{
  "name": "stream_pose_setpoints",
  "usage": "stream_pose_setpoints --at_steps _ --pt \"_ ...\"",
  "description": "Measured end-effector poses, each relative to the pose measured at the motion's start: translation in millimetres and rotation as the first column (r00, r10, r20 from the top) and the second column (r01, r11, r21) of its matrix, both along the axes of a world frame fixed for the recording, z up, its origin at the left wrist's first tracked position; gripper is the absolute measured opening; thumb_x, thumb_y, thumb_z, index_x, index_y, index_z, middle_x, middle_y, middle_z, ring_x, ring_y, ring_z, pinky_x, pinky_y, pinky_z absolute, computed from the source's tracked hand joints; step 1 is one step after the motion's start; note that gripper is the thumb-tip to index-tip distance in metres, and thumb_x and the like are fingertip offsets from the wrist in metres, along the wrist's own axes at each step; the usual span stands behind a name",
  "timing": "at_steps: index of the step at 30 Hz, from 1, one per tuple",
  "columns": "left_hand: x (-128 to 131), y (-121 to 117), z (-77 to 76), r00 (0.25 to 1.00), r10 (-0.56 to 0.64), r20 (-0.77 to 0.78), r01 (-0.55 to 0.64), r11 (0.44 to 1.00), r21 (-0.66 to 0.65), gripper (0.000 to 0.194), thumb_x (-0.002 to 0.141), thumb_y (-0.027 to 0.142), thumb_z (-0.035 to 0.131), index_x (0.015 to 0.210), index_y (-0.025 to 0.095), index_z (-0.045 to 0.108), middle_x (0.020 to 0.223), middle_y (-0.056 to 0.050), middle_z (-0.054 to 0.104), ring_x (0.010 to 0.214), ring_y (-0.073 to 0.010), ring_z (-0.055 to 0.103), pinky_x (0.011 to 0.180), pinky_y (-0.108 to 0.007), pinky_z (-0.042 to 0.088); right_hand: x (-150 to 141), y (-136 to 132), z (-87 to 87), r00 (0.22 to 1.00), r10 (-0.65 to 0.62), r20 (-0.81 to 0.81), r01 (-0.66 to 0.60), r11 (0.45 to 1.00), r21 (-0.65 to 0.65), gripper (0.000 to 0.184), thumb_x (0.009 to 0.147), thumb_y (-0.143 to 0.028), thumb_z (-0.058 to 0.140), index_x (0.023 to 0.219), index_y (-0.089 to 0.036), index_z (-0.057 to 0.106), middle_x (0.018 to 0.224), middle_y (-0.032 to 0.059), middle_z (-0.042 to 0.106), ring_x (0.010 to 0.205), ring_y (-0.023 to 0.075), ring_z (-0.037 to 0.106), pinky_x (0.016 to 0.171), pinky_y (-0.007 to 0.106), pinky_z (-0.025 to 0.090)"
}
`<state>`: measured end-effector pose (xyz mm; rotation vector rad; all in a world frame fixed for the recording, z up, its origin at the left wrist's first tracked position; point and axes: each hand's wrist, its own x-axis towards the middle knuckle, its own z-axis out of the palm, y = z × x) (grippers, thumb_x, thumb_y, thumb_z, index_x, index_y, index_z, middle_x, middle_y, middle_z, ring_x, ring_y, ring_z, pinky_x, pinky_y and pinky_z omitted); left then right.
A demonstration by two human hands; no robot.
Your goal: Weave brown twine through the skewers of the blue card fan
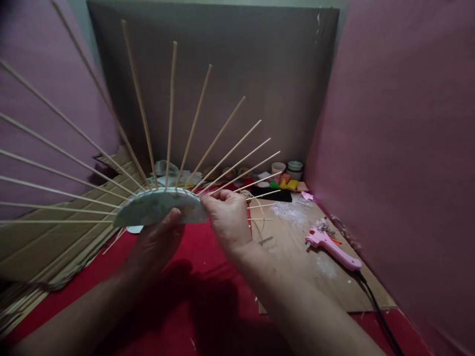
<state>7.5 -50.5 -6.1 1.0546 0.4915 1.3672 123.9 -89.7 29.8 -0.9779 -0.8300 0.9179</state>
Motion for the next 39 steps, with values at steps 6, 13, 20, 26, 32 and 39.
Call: stream_pose_setpoints --at_steps 6,13,20,26,32,39 --pt "-3.6 5.7 14.7 0.965 -0.015 0.261 0.057 0.987 -0.152 0.022 0.065 0.009 0.068 0.083 0.021 0.062 0.081 0.005 0.069 0.084 -0.0098 0.062 0.085 -0.021 0.048 -15.4 8.9 -13.8 0.978 -0.162 0.134 0.141 0.978 0.151 0.014 0.071 -0.029 0.062 0.068 -0.018 0.054 0.047 -0.0078 0.048 0.04 0.0061 0.041 0.041 0.02 0.033" --pt "-12.2 5.4 21.6 0.97 0.038 0.241 -0.002 0.989 -0.147 0.024 0.068 0.011 0.067 0.089 0.021 0.06 0.084 0.005 0.067 0.087 -0.0095 0.062 0.085 -0.021 0.049 -21.0 -3.3 -26.5 0.729 -0.441 0.524 0.227 0.877 0.423 0.009 0.082 -0.019 0.05 0.081 -0.019 0.059 0.065 -0.0006 0.061 0.057 0.0111 0.056 0.058 0.025 0.044" --pt "-10.6 6.2 18.9 0.964 0.08 0.252 -0.019 0.972 -0.236 0.027 0.069 0.007 0.066 0.091 0.021 0.059 0.087 0.003 0.069 0.094 -0.0123 0.062 0.085 -0.022 0.05 -12.4 -12.1 -37.2 0.264 -0.575 0.775 0.106 0.816 0.569 0.022 0.085 -0.01 0.041 0.084 -0.018 0.061 0.072 0.0043 0.066 0.065 0.0147 0.061 0.061 0.026 0.042" --pt "-9.0 8.2 24.8 0.967 0.08 0.241 0.004 0.945 -0.328 0.02 0.076 0.004 0.056 0.088 0.019 0.06 0.084 0.002 0.069 0.093 -0.0121 0.063 0.081 -0.02 0.052 -11.3 -18.8 -47.8 0.004 -0.595 0.804 0.049 0.803 0.594 0.023 0.08 -0.005 0.042 0.067 -0.016 0.057 0.054 0.002 0.056 0.05 0.0131 0.051 0.052 0.028 0.032" --pt "-4.3 10.2 21.6 0.932 0.061 0.358 0.085 0.921 -0.38 0.023 0.078 -0.001 0.052 0.091 0.016 0.061 0.08 0.0 0.068 0.077 -0.0099 0.065 0.077 -0.022 0.053 -10.6 -20.9 -50.0 -0.162 -0.672 0.723 0.04 0.727 0.685 0.024 0.081 -0.008 0.043 0.062 -0.018 0.053 0.05 0.0001 0.053 0.047 0.0126 0.046 0.048 0.029 0.025" --pt "-3.9 15.5 18.5 0.912 0.071 0.404 0.099 0.917 -0.386 0.026 0.078 -0.001 0.052 0.095 0.017 0.062 0.08 -0.001 0.069 0.078 -0.0124 0.066 0.077 -0.024 0.053 -12.4 -25.2 -53.4 -0.224 -0.658 0.719 0.026 0.733 0.679 0.026 0.083 -0.008 0.042 0.062 -0.017 0.053 0.048 0.0007 0.052 0.044 0.0137 0.047 0.047 0.03 0.023"
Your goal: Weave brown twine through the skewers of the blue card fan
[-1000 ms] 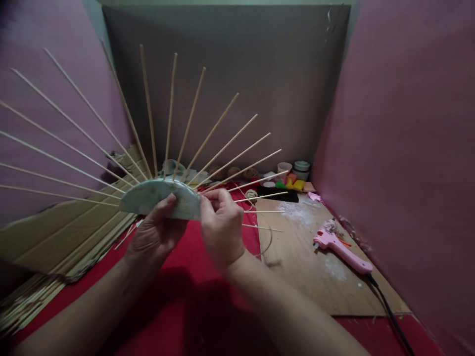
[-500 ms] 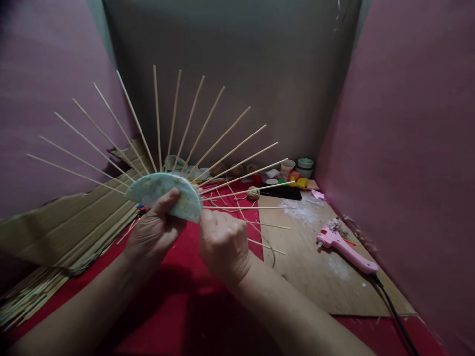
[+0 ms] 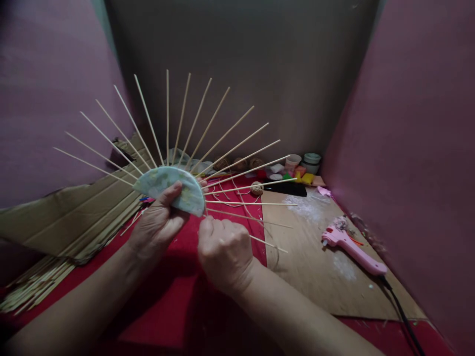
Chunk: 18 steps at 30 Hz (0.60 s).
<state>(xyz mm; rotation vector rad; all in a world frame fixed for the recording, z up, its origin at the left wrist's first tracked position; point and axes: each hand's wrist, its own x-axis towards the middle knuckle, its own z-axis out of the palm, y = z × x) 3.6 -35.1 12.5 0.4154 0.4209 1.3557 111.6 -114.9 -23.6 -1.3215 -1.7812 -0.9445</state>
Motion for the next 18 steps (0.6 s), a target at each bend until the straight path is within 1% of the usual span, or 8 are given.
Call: stream_pose_setpoints --at_steps 3,5,8,10,13,16,18 --pt "-0.1 -0.6 3.7 1.0 -0.012 0.002 0.012 1.0 0.003 0.027 0.08 0.001 0.05 0.096 0.018 0.062 0.081 -0.002 0.07 0.081 -0.015 0.066 0.076 -0.026 0.054 -0.4 -1.4 -3.1 0.999 0.042 0.018 -0.042 0.999 0.023 0.023 0.084 -0.008 0.043 0.067 -0.014 0.057 0.048 0.0008 0.053 0.044 0.0138 0.048 0.047 0.029 0.024" --pt "0.8 -0.9 4.6 1.0 -0.016 0.004 0.016 1.0 -0.003 0.027 0.08 0.0 0.049 0.097 0.018 0.062 0.082 -0.003 0.07 0.081 -0.0152 0.066 0.075 -0.026 0.054 -0.6 -1.2 -6.4 0.997 0.075 0.033 -0.076 0.996 0.037 0.02 0.083 -0.007 0.044 0.072 -0.012 0.06 0.048 0.001 0.054 0.044 0.0144 0.049 0.047 0.03 0.025" --pt "3.1 -0.7 3.5 1.0 0.024 0.007 -0.024 0.999 -0.027 0.029 0.079 -0.001 0.05 0.098 0.018 0.062 0.08 -0.001 0.07 0.078 -0.0129 0.066 0.075 -0.025 0.054 -1.2 0.4 -12.2 0.99 0.121 -0.077 -0.123 0.992 -0.021 0.023 0.083 -0.009 0.043 0.066 -0.014 0.058 0.047 0.0005 0.052 0.044 0.0134 0.049 0.046 0.029 0.026" --pt "4.9 -0.9 2.5 1.0 0.025 -0.004 -0.025 0.999 -0.023 0.028 0.079 -0.001 0.051 0.097 0.018 0.062 0.08 0.0 0.069 0.076 -0.0121 0.066 0.076 -0.025 0.054 -1.7 1.5 -15.4 0.977 0.138 -0.161 -0.15 0.987 -0.064 0.026 0.083 -0.01 0.043 0.061 -0.016 0.055 0.048 0.0001 0.051 0.044 0.0122 0.049 0.047 0.028 0.027" --pt "8.2 -2.1 2.4 1.0 0.022 -0.015 -0.022 0.999 -0.041 0.025 0.079 -0.001 0.052 0.093 0.017 0.063 0.077 0.0 0.069 0.073 -0.0114 0.066 0.076 -0.024 0.053 -2.6 2.9 -18.1 0.971 0.15 -0.188 -0.165 0.984 -0.071 0.026 0.082 -0.01 0.042 0.06 -0.016 0.055 0.048 -0.0001 0.051 0.045 0.0114 0.049 0.047 0.027 0.028" --pt "12.8 -3.9 3.6 0.998 0.045 -0.035 -0.048 0.996 -0.079 0.023 0.079 -0.001 0.052 0.09 0.015 0.063 0.074 -0.001 0.068 0.072 -0.0112 0.065 0.074 -0.022 0.053 -2.4 5.4 -18.6 0.963 0.143 -0.228 -0.163 0.984 -0.073 0.026 0.082 -0.01 0.042 0.06 -0.015 0.055 0.047 0.0 0.052 0.044 0.0115 0.049 0.046 0.027 0.029" --pt "16.2 -4.9 5.3 0.998 0.041 -0.05 -0.045 0.996 -0.072 0.023 0.08 -0.001 0.05 0.092 0.014 0.063 0.076 -0.002 0.068 0.072 -0.0115 0.065 0.073 -0.022 0.053 -1.6 7.7 -18.6 0.953 0.149 -0.263 -0.174 0.982 -0.073 0.027 0.083 -0.011 0.041 0.061 -0.015 0.056 0.047 0.0002 0.053 0.043 0.0118 0.05 0.046 0.027 0.03"
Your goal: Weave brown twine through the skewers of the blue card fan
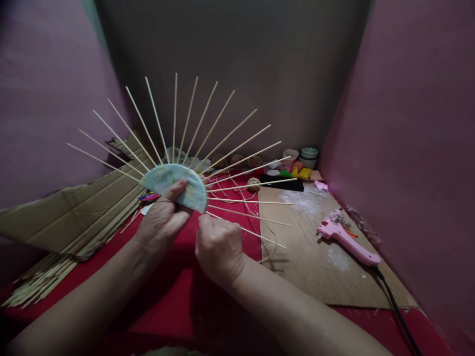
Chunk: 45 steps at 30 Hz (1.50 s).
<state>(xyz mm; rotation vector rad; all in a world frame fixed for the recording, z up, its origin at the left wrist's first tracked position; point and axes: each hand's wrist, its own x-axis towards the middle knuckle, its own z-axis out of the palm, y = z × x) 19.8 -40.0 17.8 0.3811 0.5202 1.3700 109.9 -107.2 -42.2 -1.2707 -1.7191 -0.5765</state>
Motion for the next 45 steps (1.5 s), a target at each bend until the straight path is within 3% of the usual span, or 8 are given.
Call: stream_pose_setpoints --at_steps 7,14,18,26,33,38,41,45 --pt "6.4 -0.5 10.9 0.99 -0.095 0.107 0.086 0.993 0.08 0.022 0.089 0.012 0.043 0.103 0.015 0.06 0.086 -0.005 0.069 0.084 -0.0162 0.065 0.08 -0.033 0.053 7.0 8.0 -4.0 0.991 0.059 -0.121 -0.054 0.998 0.041 0.026 0.086 -0.014 0.041 0.095 -0.008 0.066 0.061 0.0051 0.066 0.056 0.0145 0.061 0.056 0.024 0.043" --pt "1.6 6.9 -2.5 0.96 -0.274 -0.054 0.28 0.946 0.167 0.031 0.083 0.04 0.054 0.103 0.017 0.06 0.092 -0.011 0.068 0.089 -0.0266 0.063 0.078 -0.052 0.051 42.8 10.1 -8.3 0.999 0.008 0.044 0.007 0.944 -0.33 0.039 0.085 -0.013 0.044 0.113 -0.031 0.062 0.07 0.0004 0.067 0.058 0.0127 0.059 0.052 0.023 0.036" --pt "-2.3 8.8 -9.0 0.952 -0.253 -0.174 0.283 0.943 0.177 0.03 0.083 0.04 0.054 0.1 0.017 0.06 0.086 -0.009 0.068 0.07 -0.0198 0.064 0.068 -0.041 0.056 59.4 9.9 -14.5 0.973 0.087 0.213 0.01 0.909 -0.417 0.048 0.081 -0.011 0.046 0.121 -0.036 0.056 0.065 -0.0014 0.061 0.05 0.0104 0.05 0.046 0.023 0.028" --pt "-1.5 5.6 -3.0 0.98 -0.127 -0.151 0.146 0.982 0.118 0.017 0.083 0.032 0.056 0.09 0.017 0.061 0.071 -0.004 0.067 0.053 -0.0132 0.061 0.045 -0.021 0.049 68.4 10.7 -19.1 0.979 0.169 0.113 -0.093 0.866 -0.492 0.042 0.082 -0.011 0.047 0.117 -0.031 0.06 0.075 0.0003 0.068 0.06 0.0123 0.057 0.052 0.021 0.039" --pt "-12.0 16.4 2.3 0.984 -0.06 -0.169 0.09 0.98 0.177 0.02 0.082 0.037 0.058 0.082 0.017 0.057 0.062 -0.001 0.063 0.044 -0.0115 0.056 0.029 -0.017 0.028 74.5 9.2 -11.2 0.998 0.056 -0.022 -0.06 0.89 -0.452 0.034 0.086 -0.024 0.048 0.119 -0.026 0.058 0.076 0.0016 0.071 0.061 0.0152 0.062 0.056 0.023 0.042" --pt "-24.3 33.4 4.9 0.989 0.073 -0.13 -0.055 0.989 0.134 0.02 0.085 0.035 0.054 0.074 0.018 0.055 0.056 0.002 0.062 0.041 -0.0096 0.055 0.028 -0.017 0.026 67.9 -0.7 -2.0 1.0 -0.009 0.007 0.011 0.868 -0.497 0.053 0.084 -0.03 0.05 0.133 -0.012 0.042 0.071 0.0079 0.069 0.062 0.0208 0.062 0.058 0.029 0.042" --pt "-27.3 38.2 5.5 0.986 0.143 -0.085 -0.135 0.986 0.093 0.015 0.082 0.031 0.058 0.076 0.018 0.057 0.06 0.001 0.065 0.048 -0.0105 0.06 0.039 -0.017 0.042 68.8 -4.8 3.2 0.979 -0.166 -0.115 0.079 0.838 -0.54 0.055 0.08 -0.034 0.054 0.128 -0.007 0.046 0.067 0.0096 0.066 0.061 0.0228 0.061 0.057 0.032 0.042" --pt "-26.8 37.3 6.5 0.986 0.159 -0.048 -0.155 0.985 0.078 0.009 0.082 0.027 0.06 0.08 0.018 0.06 0.068 0.0 0.068 0.057 -0.0121 0.065 0.057 -0.023 0.054 91.5 4.2 2.9 0.791 -0.258 -0.556 -0.136 0.81 -0.57 0.039 0.073 -0.034 0.059 0.105 -0.012 0.06 0.055 0.0015 0.06 0.046 0.0162 0.055 0.047 0.027 0.039"
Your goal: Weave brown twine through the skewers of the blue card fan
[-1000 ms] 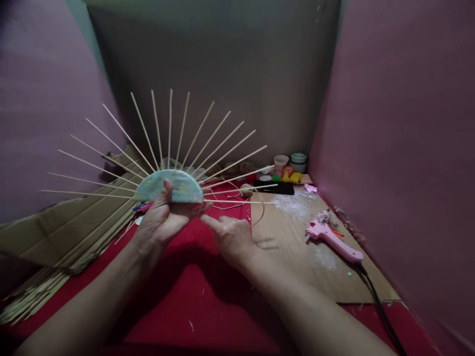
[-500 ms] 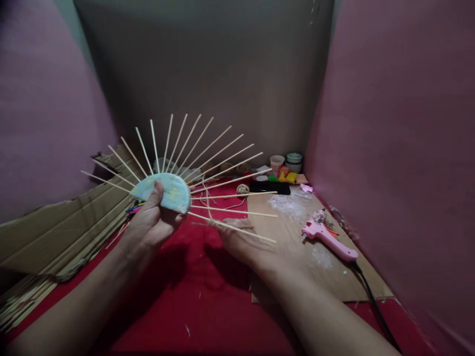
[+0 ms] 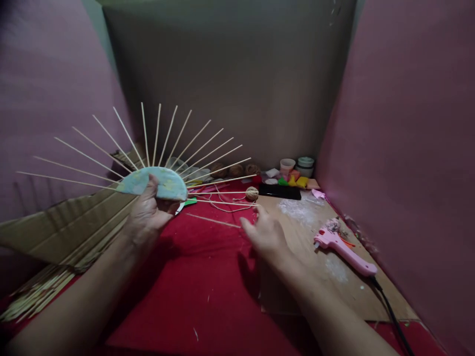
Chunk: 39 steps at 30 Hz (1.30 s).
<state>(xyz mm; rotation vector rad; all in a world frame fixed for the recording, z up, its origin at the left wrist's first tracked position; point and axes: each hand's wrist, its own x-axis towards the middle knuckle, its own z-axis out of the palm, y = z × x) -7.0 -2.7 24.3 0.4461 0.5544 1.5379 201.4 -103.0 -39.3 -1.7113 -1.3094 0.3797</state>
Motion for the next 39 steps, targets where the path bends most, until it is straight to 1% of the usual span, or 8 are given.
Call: stream_pose_setpoints --at_steps 2,7,13,20,25,29,35,39 --pt "1.2 -2.0 1.4 1.0 -0.013 0.021 0.013 1.0 0.007 0.007 0.081 0.025 0.062 0.081 0.018 0.061 0.069 0.0 0.069 0.059 -0.0121 0.065 0.06 -0.024 0.055 16.6 7.9 -3.0 0.968 -0.07 -0.241 0.068 0.998 -0.017 0.035 0.074 -0.032 0.056 0.101 -0.011 0.06 0.051 0.0009 0.058 0.041 0.0148 0.053 0.042 0.025 0.037" --pt "6.0 -9.4 6.5 0.994 -0.064 0.084 0.063 0.998 0.009 0.009 0.079 0.025 0.063 0.085 0.019 0.061 0.071 -0.001 0.069 0.063 -0.0127 0.066 0.068 -0.027 0.056 28.7 12.8 -8.8 0.971 -0.12 -0.206 0.132 0.99 0.049 0.026 0.066 -0.015 0.057 0.091 -0.014 0.065 0.059 0.0045 0.063 0.051 0.0177 0.058 0.054 0.033 0.046" --pt "26.2 -30.3 7.9 0.964 -0.214 0.159 0.216 0.976 0.004 0.015 0.08 0.027 0.063 0.091 0.018 0.062 0.074 -0.002 0.069 0.066 -0.0131 0.066 0.069 -0.026 0.055 -30.3 -5.3 7.4 0.956 0.272 -0.11 -0.24 0.941 0.24 0.039 0.073 -0.034 0.063 0.111 -0.02 0.063 0.118 0.0102 0.061 0.113 0.0261 0.051 0.101 0.048 0.032" --pt "53.9 -51.5 -11.8 0.923 -0.38 0.061 0.381 0.925 -0.003 0.02 0.076 0.03 0.067 0.088 0.015 0.063 0.075 -0.003 0.068 0.069 -0.0141 0.065 0.063 -0.023 0.053 -62.8 8.6 20.0 0.329 0.645 -0.69 -0.254 0.764 0.593 0.028 0.077 -0.025 0.063 0.105 -0.021 0.064 0.103 0.0021 0.069 0.098 0.0178 0.062 0.099 0.038 0.04" --pt "55.7 -58.8 -26.9 0.847 -0.391 -0.359 0.461 0.877 0.134 0.029 0.062 0.02 0.077 0.088 0.015 0.066 0.079 -0.003 0.068 0.069 -0.0131 0.062 0.065 -0.022 0.049 -51.0 11.1 19.5 0.246 0.593 -0.767 -0.105 0.803 0.587 0.017 0.069 -0.018 0.067 0.086 -0.018 0.069 0.085 0.0007 0.072 0.083 0.0168 0.065 0.089 0.033 0.047" --pt "52.3 -60.6 -33.7 0.694 -0.161 -0.701 0.464 0.845 0.266 0.023 0.064 0.014 0.073 0.087 0.017 0.071 0.09 -0.006 0.071 0.09 -0.0196 0.062 0.085 -0.027 0.044 -39.5 10.2 20.3 0.114 0.484 -0.868 -0.022 0.875 0.484 0.01 0.066 -0.019 0.066 0.076 -0.017 0.067 0.08 0.0005 0.071 0.077 0.0153 0.064 0.078 0.029 0.05" --pt "47.3 -66.7 -40.5 0.489 0.101 -0.866 0.513 0.77 0.379 0.017 0.07 0.022 0.069 0.086 0.024 0.074 0.084 -0.003 0.072 0.082 -0.0195 0.063 0.081 -0.027 0.046 -32.8 10.7 17.0 0.013 0.44 -0.898 -0.061 0.897 0.439 0.01 0.066 -0.02 0.065 0.076 -0.018 0.064 0.079 -0.0003 0.071 0.07 0.0133 0.062 0.064 0.025 0.051" --pt "51.5 -67.1 -41.1 0.483 0.076 -0.873 0.509 0.786 0.35 0.012 0.073 0.024 0.066 0.082 0.025 0.074 0.086 -0.003 0.073 0.084 -0.0212 0.064 0.08 -0.028 0.046 -40.8 9.2 21.6 -0.08 0.472 -0.878 -0.091 0.874 0.478 0.017 0.065 -0.017 0.064 0.081 -0.017 0.066 0.081 0.0005 0.072 0.076 0.015 0.065 0.071 0.026 0.052"
